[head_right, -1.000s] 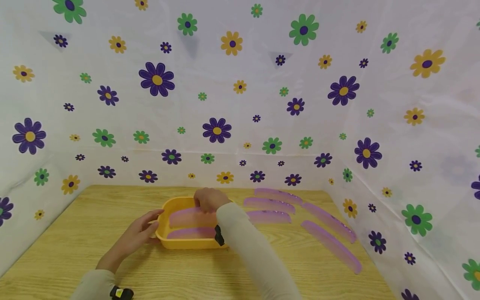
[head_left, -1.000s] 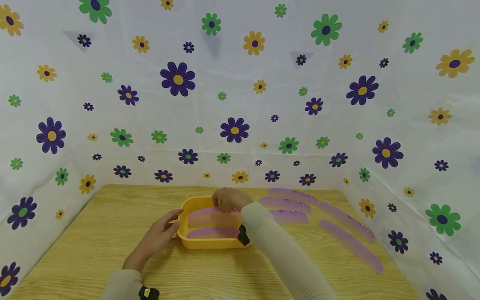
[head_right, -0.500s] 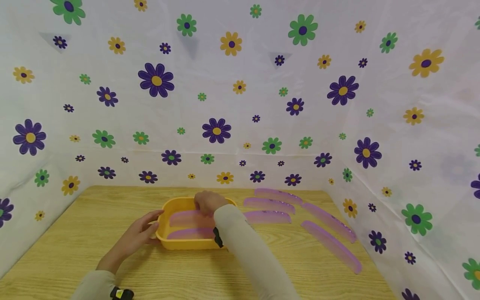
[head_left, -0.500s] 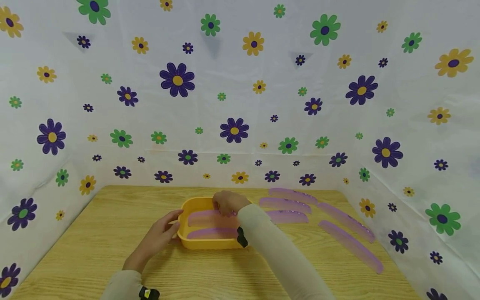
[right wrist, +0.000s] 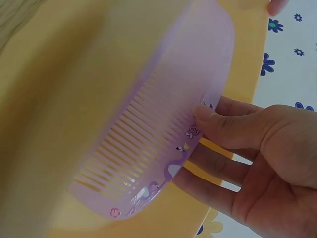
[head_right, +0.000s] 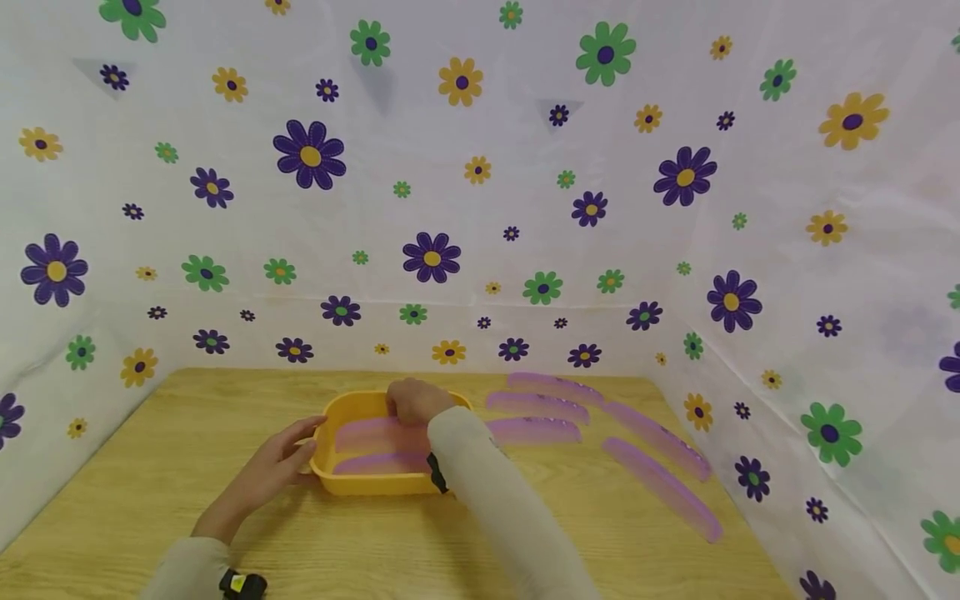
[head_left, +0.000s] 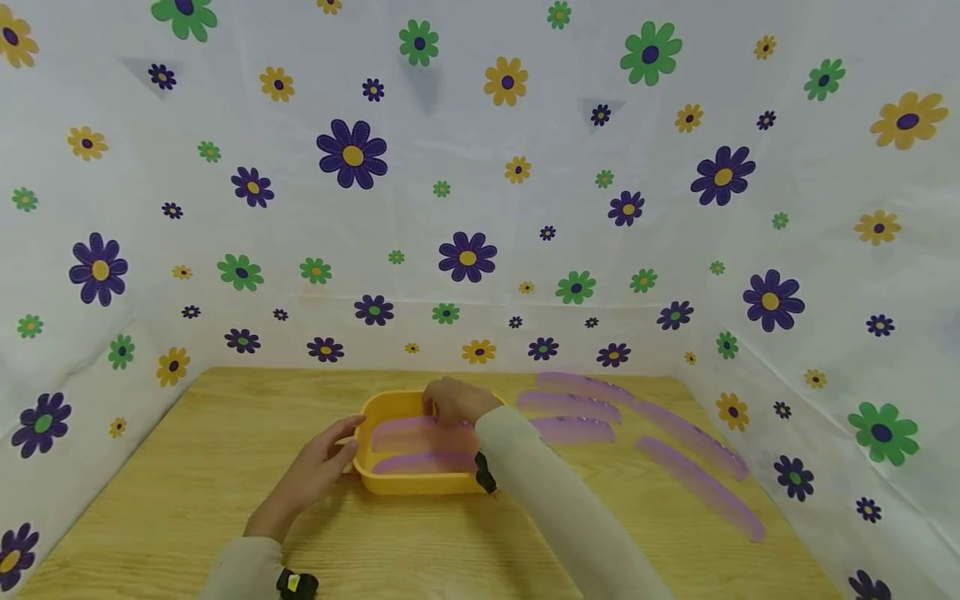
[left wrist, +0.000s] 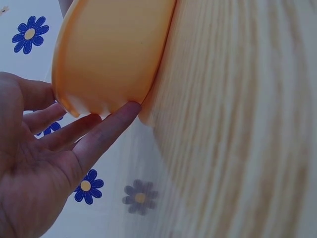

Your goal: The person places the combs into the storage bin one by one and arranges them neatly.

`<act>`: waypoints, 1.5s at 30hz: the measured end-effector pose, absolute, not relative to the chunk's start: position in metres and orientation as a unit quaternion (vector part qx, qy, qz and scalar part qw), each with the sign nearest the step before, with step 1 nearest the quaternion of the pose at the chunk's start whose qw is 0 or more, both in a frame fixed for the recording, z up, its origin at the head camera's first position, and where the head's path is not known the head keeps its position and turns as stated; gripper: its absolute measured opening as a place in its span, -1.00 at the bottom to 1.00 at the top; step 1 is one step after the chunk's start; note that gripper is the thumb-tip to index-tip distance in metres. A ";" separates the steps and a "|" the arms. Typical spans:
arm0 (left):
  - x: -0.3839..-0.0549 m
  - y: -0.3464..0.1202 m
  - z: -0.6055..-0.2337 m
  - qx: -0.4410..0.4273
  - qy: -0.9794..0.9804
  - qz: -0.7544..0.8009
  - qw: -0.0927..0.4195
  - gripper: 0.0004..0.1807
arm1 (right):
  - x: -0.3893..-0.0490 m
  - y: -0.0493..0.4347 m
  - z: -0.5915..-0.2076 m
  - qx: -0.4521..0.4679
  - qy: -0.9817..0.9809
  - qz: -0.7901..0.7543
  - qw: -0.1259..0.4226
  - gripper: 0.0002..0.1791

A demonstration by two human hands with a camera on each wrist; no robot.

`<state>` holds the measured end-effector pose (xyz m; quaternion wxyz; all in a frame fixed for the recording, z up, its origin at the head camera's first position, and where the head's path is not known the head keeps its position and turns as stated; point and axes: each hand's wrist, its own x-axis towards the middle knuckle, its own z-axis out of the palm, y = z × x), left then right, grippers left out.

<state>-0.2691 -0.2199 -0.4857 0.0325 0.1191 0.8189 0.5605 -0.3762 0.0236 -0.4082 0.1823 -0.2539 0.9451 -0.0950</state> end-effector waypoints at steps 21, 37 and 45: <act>-0.269 -0.218 -0.484 0.114 0.820 0.559 0.039 -0.46 | -0.381 0.042 -0.407 -0.314 0.918 -0.151 0.191 -0.69; -0.266 -0.222 -0.479 0.108 0.823 0.556 0.040 -0.45 | -0.369 0.079 -0.396 -0.354 0.898 -0.202 0.163 -0.67; -0.268 -0.219 -0.481 0.107 0.828 0.549 0.037 -0.46 | -0.361 0.102 -0.393 -0.341 0.905 -0.221 0.123 -0.71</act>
